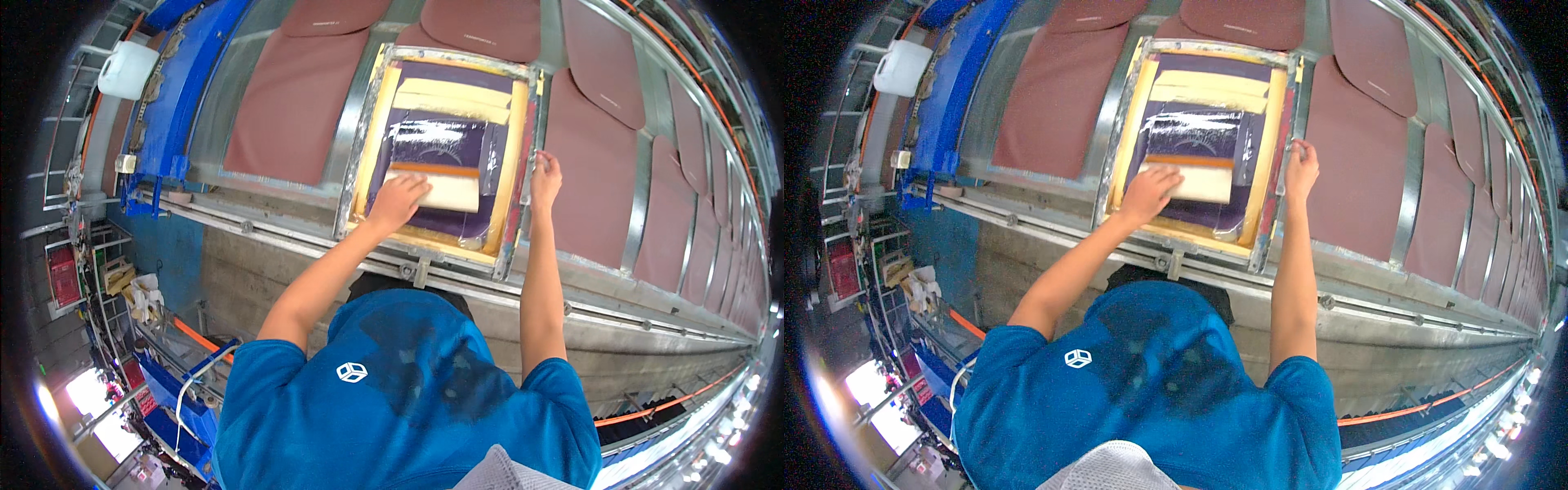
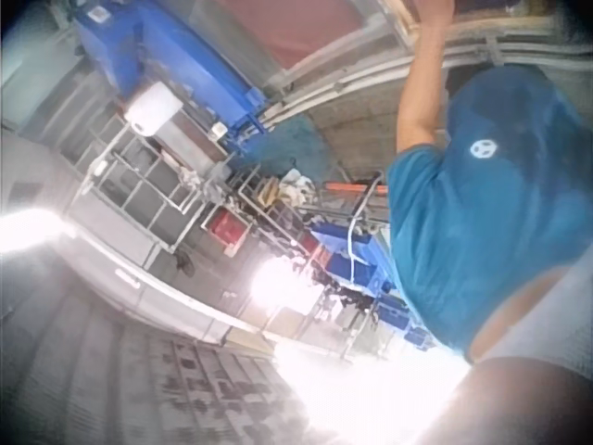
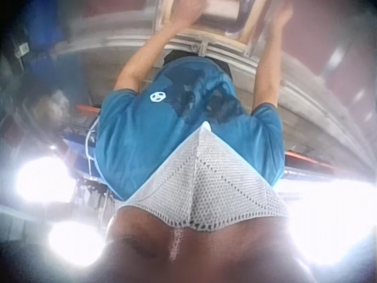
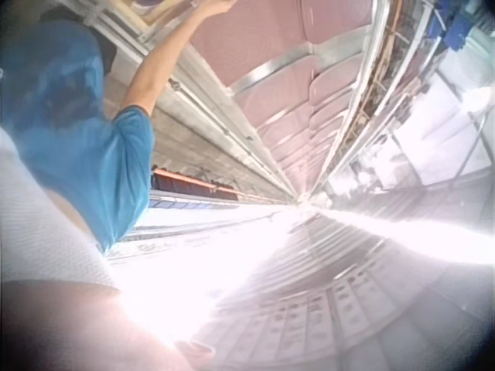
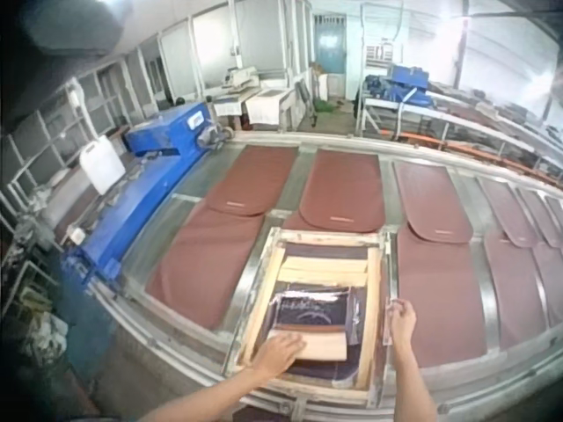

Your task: The person performs screen printing on a fabric piece using a wooden frame and a squeegee. They repeatedly pull the squeegee across the screen to transfer purple ink onto the material, then lift the frame to reveal the printed design.

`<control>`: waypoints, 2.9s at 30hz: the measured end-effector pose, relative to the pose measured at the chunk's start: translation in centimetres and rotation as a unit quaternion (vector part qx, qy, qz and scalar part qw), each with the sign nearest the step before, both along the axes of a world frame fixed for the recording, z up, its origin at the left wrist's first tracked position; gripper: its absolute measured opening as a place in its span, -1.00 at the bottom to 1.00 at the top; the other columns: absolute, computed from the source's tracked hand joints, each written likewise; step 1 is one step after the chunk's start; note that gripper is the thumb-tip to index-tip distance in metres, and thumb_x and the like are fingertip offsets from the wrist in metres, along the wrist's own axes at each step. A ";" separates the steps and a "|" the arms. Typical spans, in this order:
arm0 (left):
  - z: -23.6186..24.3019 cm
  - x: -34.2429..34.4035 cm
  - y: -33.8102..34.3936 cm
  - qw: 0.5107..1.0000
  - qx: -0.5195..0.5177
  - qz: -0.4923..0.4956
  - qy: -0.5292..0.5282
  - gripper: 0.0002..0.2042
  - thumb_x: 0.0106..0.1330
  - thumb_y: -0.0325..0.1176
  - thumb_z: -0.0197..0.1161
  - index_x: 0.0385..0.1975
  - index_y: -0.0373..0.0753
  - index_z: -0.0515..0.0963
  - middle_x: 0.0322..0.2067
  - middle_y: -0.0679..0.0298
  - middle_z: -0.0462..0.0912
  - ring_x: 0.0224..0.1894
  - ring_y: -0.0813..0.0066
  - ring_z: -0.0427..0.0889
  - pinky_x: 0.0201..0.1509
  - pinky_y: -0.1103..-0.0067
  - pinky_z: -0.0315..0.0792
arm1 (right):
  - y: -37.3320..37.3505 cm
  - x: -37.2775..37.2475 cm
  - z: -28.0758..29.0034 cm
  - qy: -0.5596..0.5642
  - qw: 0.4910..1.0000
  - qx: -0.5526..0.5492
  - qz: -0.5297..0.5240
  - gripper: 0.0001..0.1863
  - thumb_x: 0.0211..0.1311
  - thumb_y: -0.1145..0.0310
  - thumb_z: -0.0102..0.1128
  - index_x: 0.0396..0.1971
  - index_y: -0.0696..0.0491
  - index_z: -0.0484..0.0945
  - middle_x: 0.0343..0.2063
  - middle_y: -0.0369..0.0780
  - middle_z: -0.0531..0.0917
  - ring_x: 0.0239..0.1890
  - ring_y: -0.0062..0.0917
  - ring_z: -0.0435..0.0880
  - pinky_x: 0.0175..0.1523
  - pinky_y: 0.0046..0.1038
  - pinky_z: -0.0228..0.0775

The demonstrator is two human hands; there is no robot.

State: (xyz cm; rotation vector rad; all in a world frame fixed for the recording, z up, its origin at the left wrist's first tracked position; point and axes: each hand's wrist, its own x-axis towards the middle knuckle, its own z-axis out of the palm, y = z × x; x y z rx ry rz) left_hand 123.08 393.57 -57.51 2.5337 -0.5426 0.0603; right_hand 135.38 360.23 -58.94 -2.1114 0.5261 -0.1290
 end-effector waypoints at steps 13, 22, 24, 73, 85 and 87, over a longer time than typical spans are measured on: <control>-3.4 -6.8 14.0 0.994 0.043 0.071 0.075 -0.52 0.03 -0.32 0.44 0.04 -0.02 0.60 0.08 0.35 0.62 0.19 0.34 0.51 0.24 0.32 0.34 | 14.3 -1.8 -8.3 -0.083 0.993 0.079 0.013 -0.74 0.46 0.20 0.09 -0.13 0.06 0.64 -0.55 -0.29 0.55 -0.49 -0.65 0.44 -0.32 -0.49 0.35; 3.6 -0.5 20.9 0.991 0.048 0.033 0.124 -0.48 -0.01 -0.57 0.32 0.05 -0.08 0.63 0.11 0.31 0.63 0.16 0.23 0.54 0.20 0.35 0.47 | 20.4 2.2 0.3 -0.069 0.997 0.022 0.026 -0.75 0.48 0.21 0.06 -0.09 0.04 0.61 -0.60 -0.19 0.57 -0.55 -0.49 0.49 -0.35 -0.31 0.36; 4.7 1.1 20.7 0.987 0.039 0.030 0.155 -0.46 -0.02 -0.58 0.33 0.06 -0.08 0.64 0.09 0.30 0.65 0.17 0.25 0.54 0.20 0.36 0.47 | 19.4 3.3 1.0 -0.048 0.999 0.001 0.020 -0.75 0.48 0.20 0.05 -0.09 0.03 0.61 -0.61 -0.18 0.54 -0.57 -0.47 0.46 -0.36 -0.31 0.34; -23.2 3.3 12.8 0.995 0.063 0.035 0.068 -0.53 0.02 -0.61 0.25 -0.03 -0.02 0.69 0.05 0.29 0.68 0.06 0.23 0.66 0.12 0.37 0.54 | 21.0 -10.6 -23.2 -0.044 0.918 -0.218 0.328 -0.43 -0.18 0.67 0.28 0.00 0.09 0.63 -0.01 -0.11 0.64 0.11 -0.18 0.52 0.23 -0.24 0.42; -18.8 9.4 12.6 0.999 0.031 0.032 0.022 -0.62 0.14 -0.47 0.30 -0.01 0.01 0.68 0.01 0.31 0.70 0.02 0.24 0.67 0.10 0.39 0.55 | 19.7 -3.3 -18.8 -0.122 0.906 -0.240 0.325 -0.56 -0.08 0.57 0.36 -0.07 0.10 0.66 -0.03 -0.09 0.66 0.09 -0.17 0.57 0.22 -0.25 0.45; -19.7 12.2 11.8 0.993 0.052 0.070 0.078 -0.65 0.13 -0.36 0.36 -0.05 0.12 0.71 -0.11 0.24 0.74 -0.10 0.13 0.71 0.00 0.33 0.58 | 19.1 -0.4 -19.9 -0.111 0.904 -0.241 0.336 -0.59 -0.08 0.54 0.39 -0.11 0.09 0.69 -0.10 -0.10 0.69 0.05 -0.17 0.60 0.19 -0.24 0.47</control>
